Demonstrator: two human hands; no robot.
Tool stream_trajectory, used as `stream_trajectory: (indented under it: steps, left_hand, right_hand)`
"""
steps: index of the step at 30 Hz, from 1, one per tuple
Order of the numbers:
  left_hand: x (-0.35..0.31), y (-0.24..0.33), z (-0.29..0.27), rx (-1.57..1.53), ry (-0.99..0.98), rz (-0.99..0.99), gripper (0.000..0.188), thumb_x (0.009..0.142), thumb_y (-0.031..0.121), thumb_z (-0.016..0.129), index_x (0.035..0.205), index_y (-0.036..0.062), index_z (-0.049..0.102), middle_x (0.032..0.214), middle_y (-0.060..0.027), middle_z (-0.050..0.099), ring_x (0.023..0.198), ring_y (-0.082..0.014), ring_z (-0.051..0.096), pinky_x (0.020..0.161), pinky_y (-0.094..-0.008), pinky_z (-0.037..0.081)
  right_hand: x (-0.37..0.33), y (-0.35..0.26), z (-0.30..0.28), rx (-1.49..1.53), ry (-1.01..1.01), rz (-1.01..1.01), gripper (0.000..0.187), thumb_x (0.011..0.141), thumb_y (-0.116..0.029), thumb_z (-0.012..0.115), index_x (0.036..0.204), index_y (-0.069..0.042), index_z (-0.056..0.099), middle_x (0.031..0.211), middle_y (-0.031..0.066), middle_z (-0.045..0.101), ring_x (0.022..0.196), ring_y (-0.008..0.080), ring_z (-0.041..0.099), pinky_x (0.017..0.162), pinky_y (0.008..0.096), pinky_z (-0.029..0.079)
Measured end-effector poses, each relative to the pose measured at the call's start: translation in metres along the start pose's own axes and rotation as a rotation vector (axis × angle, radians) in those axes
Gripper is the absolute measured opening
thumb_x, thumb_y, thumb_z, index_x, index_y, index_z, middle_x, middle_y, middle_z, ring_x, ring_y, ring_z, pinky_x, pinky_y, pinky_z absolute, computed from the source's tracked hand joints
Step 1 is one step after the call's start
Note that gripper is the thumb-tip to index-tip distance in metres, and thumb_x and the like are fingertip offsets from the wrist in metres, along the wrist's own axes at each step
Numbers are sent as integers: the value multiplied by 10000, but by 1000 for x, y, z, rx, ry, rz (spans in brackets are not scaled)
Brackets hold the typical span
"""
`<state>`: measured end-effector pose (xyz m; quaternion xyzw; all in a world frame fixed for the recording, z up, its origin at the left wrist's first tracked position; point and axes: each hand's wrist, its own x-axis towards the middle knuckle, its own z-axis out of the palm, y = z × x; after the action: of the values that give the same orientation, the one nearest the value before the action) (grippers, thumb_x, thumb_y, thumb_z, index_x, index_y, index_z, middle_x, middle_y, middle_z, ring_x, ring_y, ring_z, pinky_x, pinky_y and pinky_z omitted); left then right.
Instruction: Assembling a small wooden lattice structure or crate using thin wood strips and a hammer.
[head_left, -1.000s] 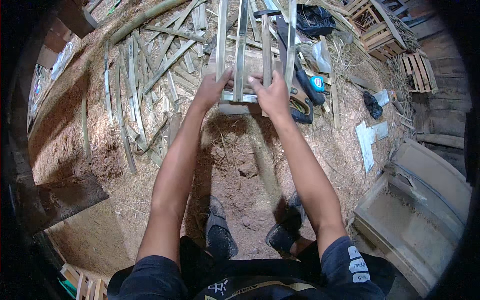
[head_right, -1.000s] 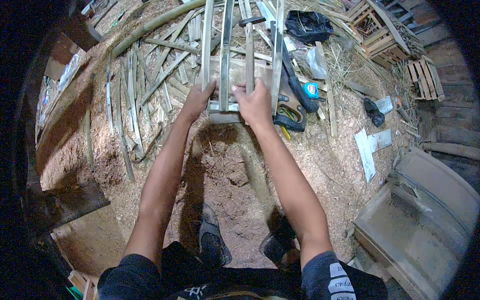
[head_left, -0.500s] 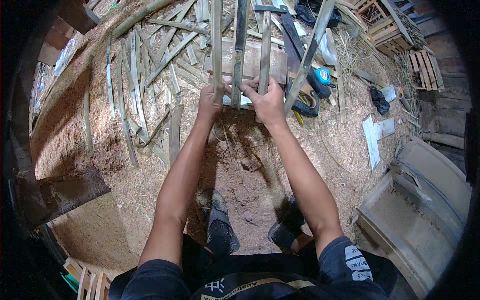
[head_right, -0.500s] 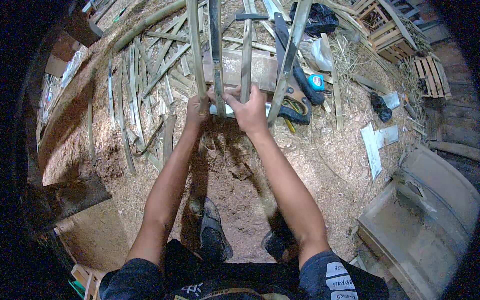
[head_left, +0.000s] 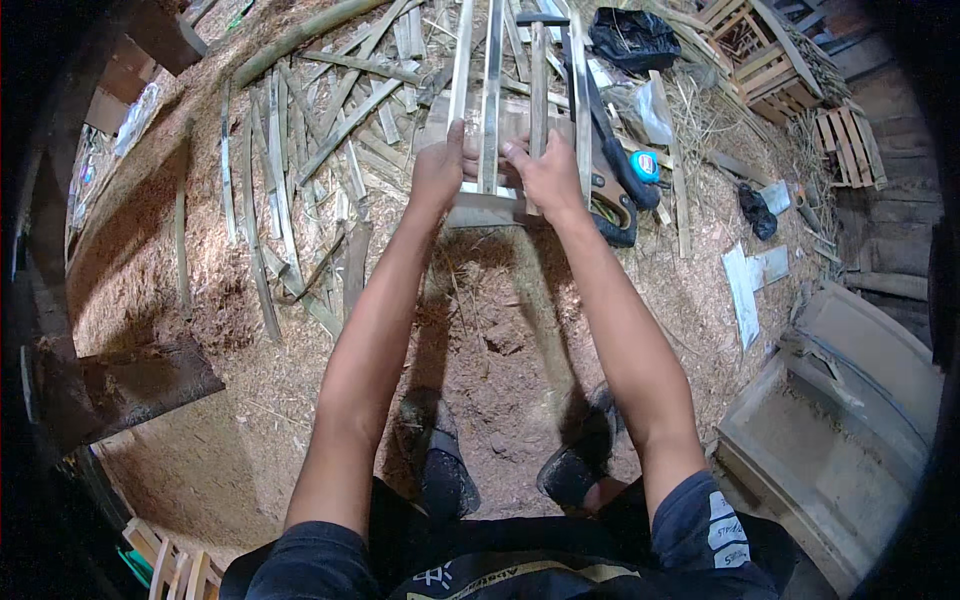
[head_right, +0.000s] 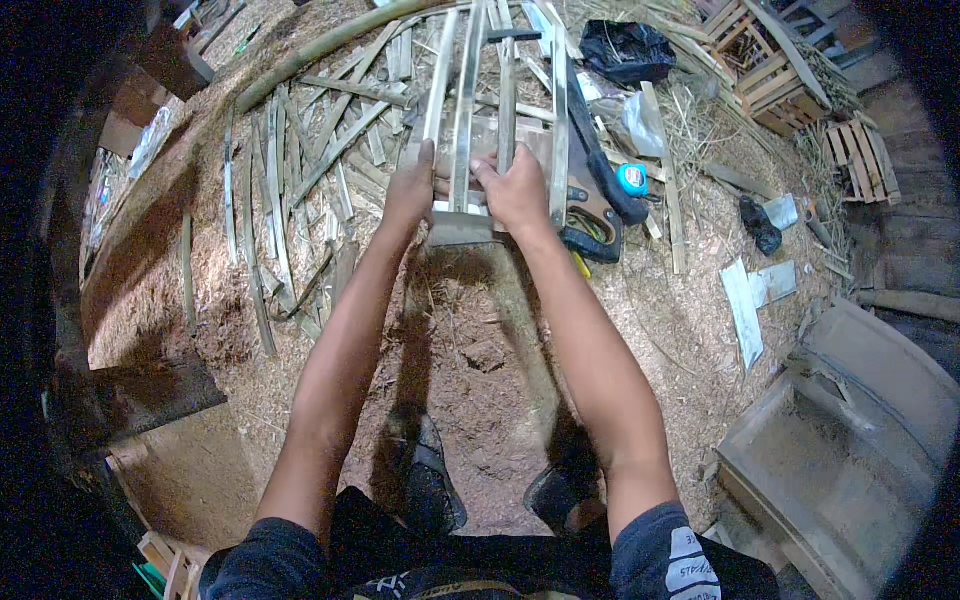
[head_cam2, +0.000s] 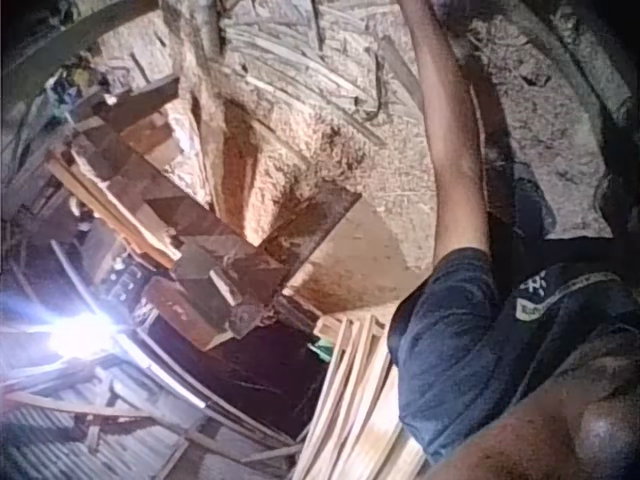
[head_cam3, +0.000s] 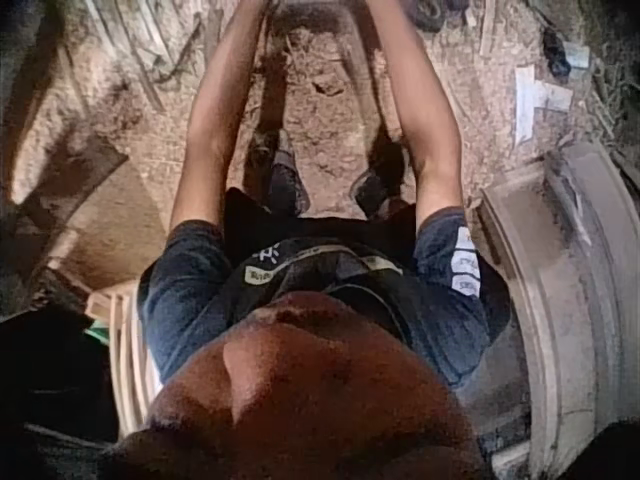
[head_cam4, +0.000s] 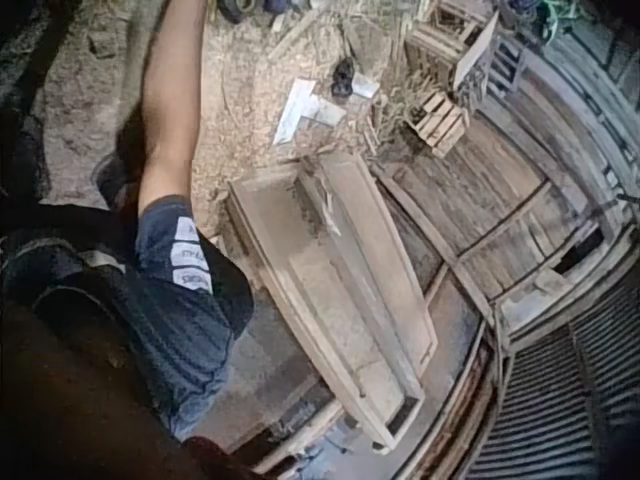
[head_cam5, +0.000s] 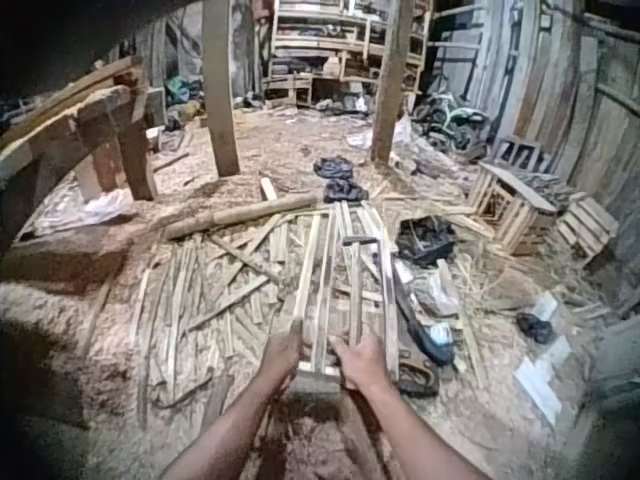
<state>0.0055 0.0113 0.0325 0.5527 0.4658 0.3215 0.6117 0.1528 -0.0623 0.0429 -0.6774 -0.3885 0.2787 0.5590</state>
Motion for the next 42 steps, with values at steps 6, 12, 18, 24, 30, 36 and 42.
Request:
stream_trajectory:
  steps: [6, 12, 18, 24, 30, 36, 42]
  left_hand:
    - [13, 3, 3, 84, -26, -156, 576, 1031, 488, 461, 986, -39, 688, 777, -147, 697, 737, -222, 697, 690, -335, 547]
    - [-42, -1, -20, 354, 25, 557, 496, 815, 289, 759, 1228, 48, 626, 1287, -156, 595, 1235, -300, 551, 1031, -443, 433]
    - [-37, -17, -3, 559, 106, 634, 435, 753, 320, 822, 1114, 103, 714, 1299, -151, 612, 1308, -363, 482, 1098, -472, 334]
    - [-32, -37, -3, 380, 94, 568, 309, 771, 360, 818, 971, 132, 758, 1240, -70, 665, 1366, -332, 430, 1145, -503, 251]
    - [-29, -42, -2, 420, 105, 571, 282, 777, 351, 811, 969, 155, 745, 1225, -35, 678, 1387, -310, 409, 1156, -528, 222]
    - [-28, -41, -2, 357, 94, 543, 264, 771, 326, 809, 954, 146, 746, 1223, -36, 680, 1393, -301, 403, 1166, -524, 209]
    - [-32, -30, 1, 400, 140, 552, 435, 731, 223, 817, 1128, 97, 695, 1148, -97, 694, 1352, -341, 451, 1141, -488, 330]
  right_hand:
    - [3, 26, -18, 17, -130, -8, 180, 885, -129, 709, 966, 1, 614, 830, 136, 707, 798, 238, 708, 727, 369, 546]
    - [-56, -39, -41, -93, -163, 176, 166, 924, -130, 665, 1006, -5, 592, 795, 107, 707, 643, 160, 691, 577, 311, 537]
    - [-81, -20, -58, -180, -189, 52, 209, 940, -179, 666, 991, 13, 601, 766, 93, 697, 621, 148, 663, 572, 302, 510]
    - [-107, -43, -52, -263, -161, 163, 294, 955, -266, 652, 992, 25, 620, 745, 126, 678, 664, 192, 653, 633, 344, 496]
    - [-142, -32, -70, -440, -158, -74, 281, 980, -262, 602, 1037, 13, 602, 726, 187, 642, 643, 324, 653, 593, 398, 483]
    - [-161, -27, -81, -487, -236, 106, 257, 988, -250, 598, 1052, -1, 590, 698, 167, 625, 608, 273, 642, 576, 389, 478]
    - [-168, -52, -92, -496, -266, 90, 251, 981, -196, 596, 1123, 11, 588, 716, 173, 633, 612, 271, 647, 590, 384, 494]
